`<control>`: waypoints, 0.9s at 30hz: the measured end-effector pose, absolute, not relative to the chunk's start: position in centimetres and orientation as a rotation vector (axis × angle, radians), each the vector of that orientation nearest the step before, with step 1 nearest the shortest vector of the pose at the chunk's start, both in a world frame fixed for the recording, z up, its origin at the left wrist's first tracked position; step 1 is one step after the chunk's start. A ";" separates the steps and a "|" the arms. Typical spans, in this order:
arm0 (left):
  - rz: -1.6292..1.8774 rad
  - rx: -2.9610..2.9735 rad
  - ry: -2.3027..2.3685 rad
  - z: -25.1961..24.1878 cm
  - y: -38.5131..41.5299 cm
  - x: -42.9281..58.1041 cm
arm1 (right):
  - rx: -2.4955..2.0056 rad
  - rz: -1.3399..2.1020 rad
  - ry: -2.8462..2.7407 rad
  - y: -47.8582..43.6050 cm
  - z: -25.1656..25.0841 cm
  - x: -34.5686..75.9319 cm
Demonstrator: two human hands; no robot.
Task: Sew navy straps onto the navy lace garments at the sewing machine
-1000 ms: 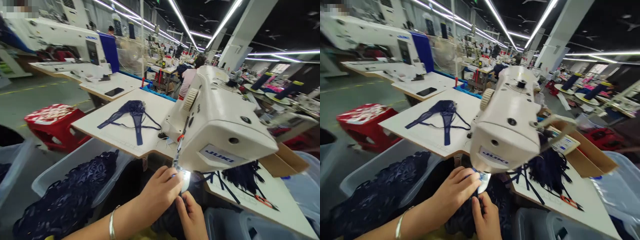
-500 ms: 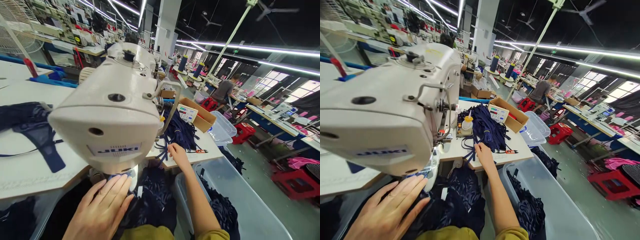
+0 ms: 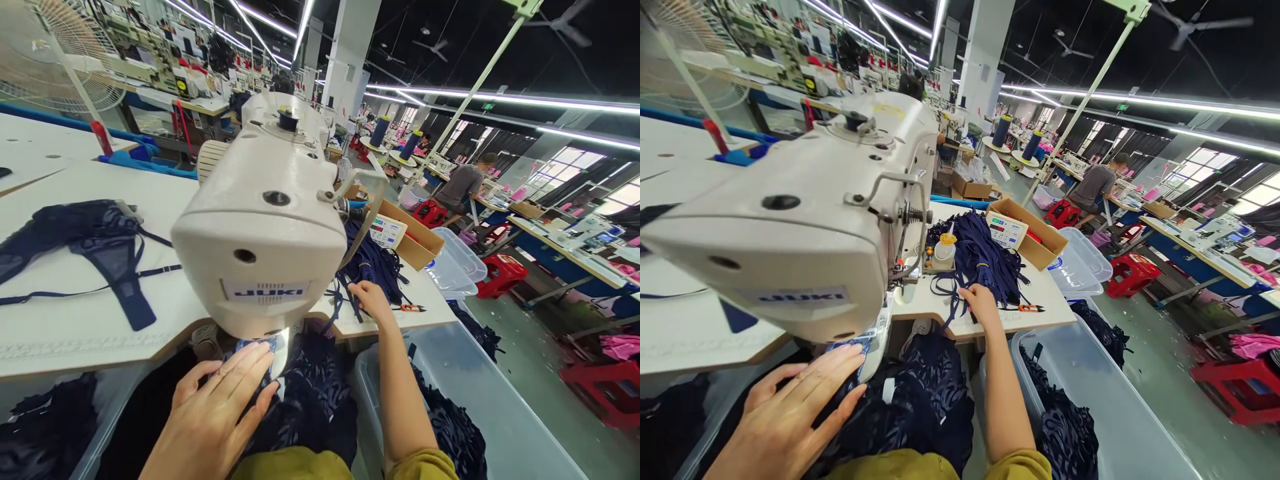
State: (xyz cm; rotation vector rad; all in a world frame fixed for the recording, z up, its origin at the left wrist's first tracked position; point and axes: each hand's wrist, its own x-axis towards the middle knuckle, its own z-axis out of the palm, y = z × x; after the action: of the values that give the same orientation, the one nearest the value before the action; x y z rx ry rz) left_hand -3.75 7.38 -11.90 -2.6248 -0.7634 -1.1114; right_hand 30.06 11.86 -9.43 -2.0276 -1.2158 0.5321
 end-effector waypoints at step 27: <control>-1.318 -3.027 -1.089 -10.5 8.6 -5.4 | -1.337 0.962 -1.240 6.5 -8.7 14.9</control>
State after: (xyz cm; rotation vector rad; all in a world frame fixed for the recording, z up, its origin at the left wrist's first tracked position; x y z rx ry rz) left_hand -5.43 8.56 -10.52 -3.0266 -1.0885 -1.3180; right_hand 14.94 6.52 -8.69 -1.3366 -1.2400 0.9619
